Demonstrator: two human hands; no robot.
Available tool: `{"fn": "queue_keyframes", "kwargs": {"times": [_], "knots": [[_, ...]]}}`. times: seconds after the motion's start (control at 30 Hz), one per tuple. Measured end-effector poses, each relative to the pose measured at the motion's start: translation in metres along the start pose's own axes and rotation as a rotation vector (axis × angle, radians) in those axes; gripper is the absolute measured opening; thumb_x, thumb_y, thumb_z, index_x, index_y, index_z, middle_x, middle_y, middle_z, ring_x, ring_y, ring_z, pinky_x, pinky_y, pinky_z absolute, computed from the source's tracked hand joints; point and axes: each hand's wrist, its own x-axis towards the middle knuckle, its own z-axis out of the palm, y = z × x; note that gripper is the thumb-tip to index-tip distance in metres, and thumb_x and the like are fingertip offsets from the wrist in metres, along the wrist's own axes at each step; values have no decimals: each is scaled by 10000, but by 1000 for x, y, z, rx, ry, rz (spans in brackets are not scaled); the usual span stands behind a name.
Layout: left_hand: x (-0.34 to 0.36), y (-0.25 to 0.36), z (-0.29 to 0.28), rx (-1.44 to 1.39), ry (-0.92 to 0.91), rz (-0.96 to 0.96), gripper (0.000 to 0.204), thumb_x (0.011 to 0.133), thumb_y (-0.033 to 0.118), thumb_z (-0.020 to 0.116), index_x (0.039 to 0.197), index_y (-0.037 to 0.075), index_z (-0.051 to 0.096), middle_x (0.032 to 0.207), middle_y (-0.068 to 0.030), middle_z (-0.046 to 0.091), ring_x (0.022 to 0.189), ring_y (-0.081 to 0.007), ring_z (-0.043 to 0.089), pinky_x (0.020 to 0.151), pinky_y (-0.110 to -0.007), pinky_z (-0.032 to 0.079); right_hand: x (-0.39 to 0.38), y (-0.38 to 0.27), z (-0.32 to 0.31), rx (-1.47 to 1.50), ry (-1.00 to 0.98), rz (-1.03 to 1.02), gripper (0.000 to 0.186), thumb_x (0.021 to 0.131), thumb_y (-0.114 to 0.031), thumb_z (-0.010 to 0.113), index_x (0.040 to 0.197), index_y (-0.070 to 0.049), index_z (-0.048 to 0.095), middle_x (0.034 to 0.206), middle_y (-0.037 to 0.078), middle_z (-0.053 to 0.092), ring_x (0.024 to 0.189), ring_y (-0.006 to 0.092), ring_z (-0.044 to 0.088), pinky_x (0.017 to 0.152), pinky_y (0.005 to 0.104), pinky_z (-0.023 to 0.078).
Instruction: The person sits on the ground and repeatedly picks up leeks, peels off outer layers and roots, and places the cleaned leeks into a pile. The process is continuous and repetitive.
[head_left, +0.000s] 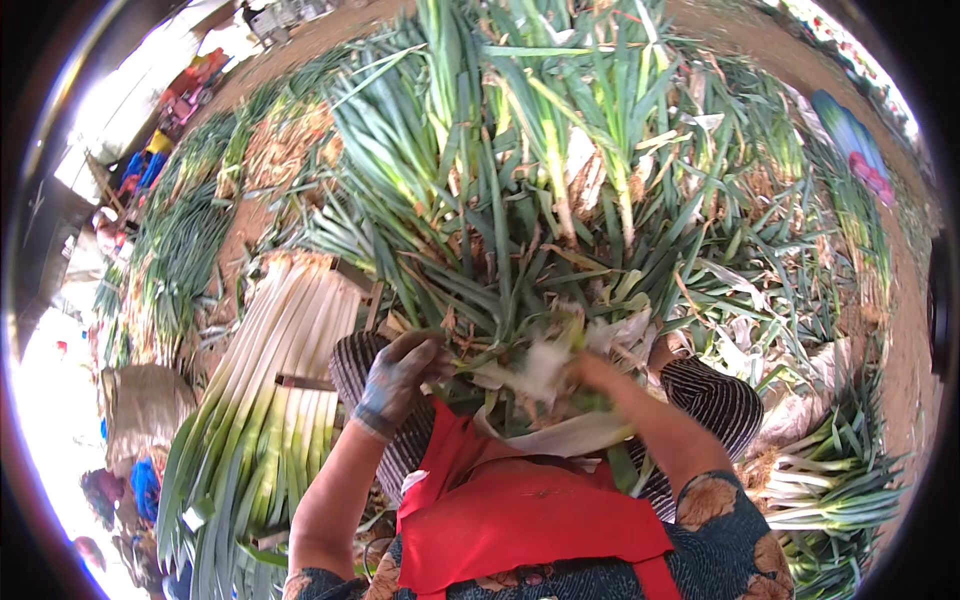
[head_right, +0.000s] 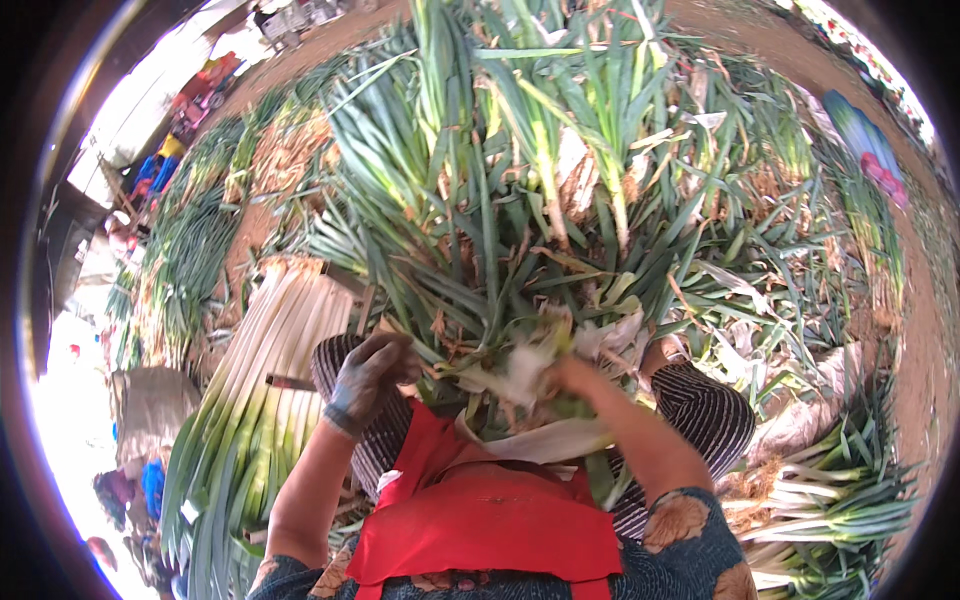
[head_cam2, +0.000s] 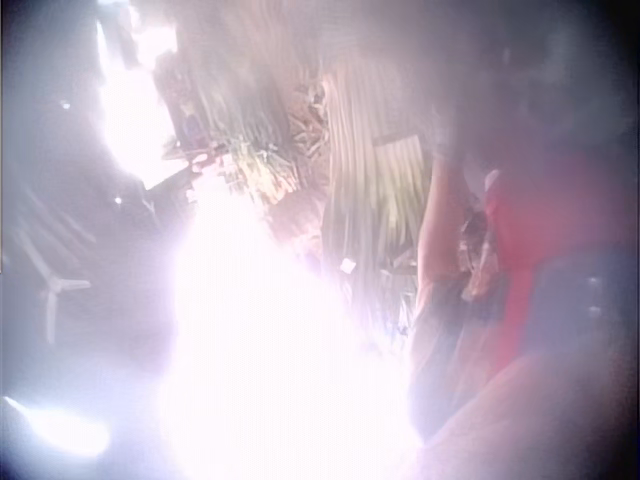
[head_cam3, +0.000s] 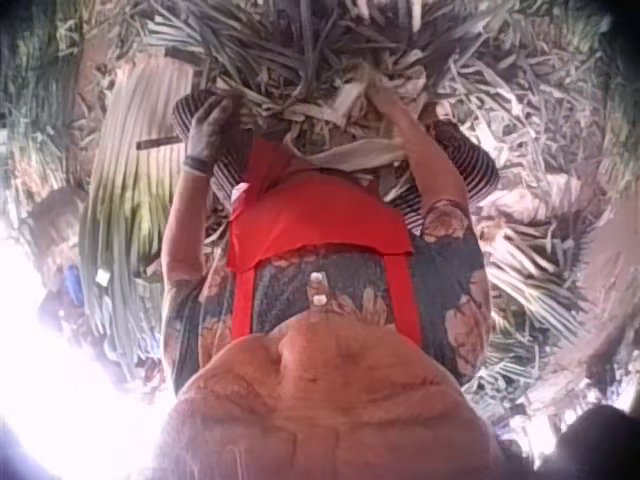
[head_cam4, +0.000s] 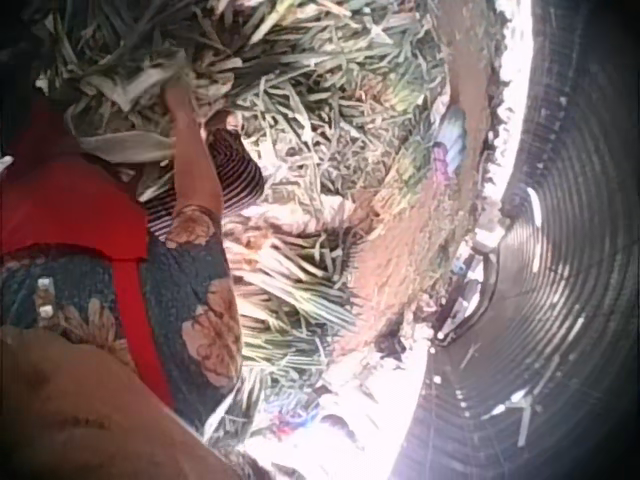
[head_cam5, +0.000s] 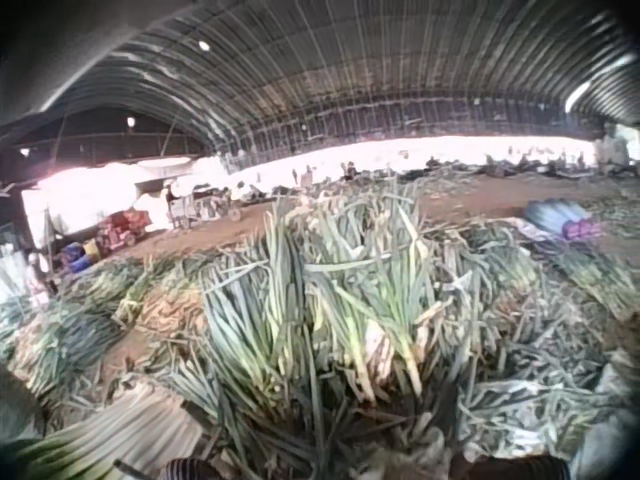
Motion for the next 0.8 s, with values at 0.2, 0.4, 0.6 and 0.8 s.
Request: {"fn": "queue_keyframes", "kwargs": {"times": [0.2,0.4,0.6,0.8], "knots": [[100,19,54,94,-241,-96,280,914,226,582,1079,0,583,903,-67,627,812,-160,621,730,-275,505,-15,-36,39,-181,194,56,511,885,-442,462,1176,-31,545,1099,249,597,1042,402,563,876,467,447],[156,3,40,156,-292,-113,289,940,278,539,963,-5,595,825,-46,609,768,-132,594,713,-264,484,21,-52,-52,-248,182,398,525,862,-467,536,1271,-139,531,1167,193,596,1016,361,593,854,436,472],[133,30,44,365,-474,-20,335,947,294,525,959,-27,623,838,-65,649,792,-143,602,724,-285,489,122,-49,-143,153,530,501,563,899,-400,577,1343,-73,465,1251,146,555,1129,330,538,888,410,455],[126,45,20,425,-459,91,262,906,163,593,1110,-1,583,942,-125,630,840,-203,632,741,-299,501,248,0,-189,150,788,529,516,890,-378,546,1317,-97,478,1323,132,503,1189,309,493,943,442,421]]}}
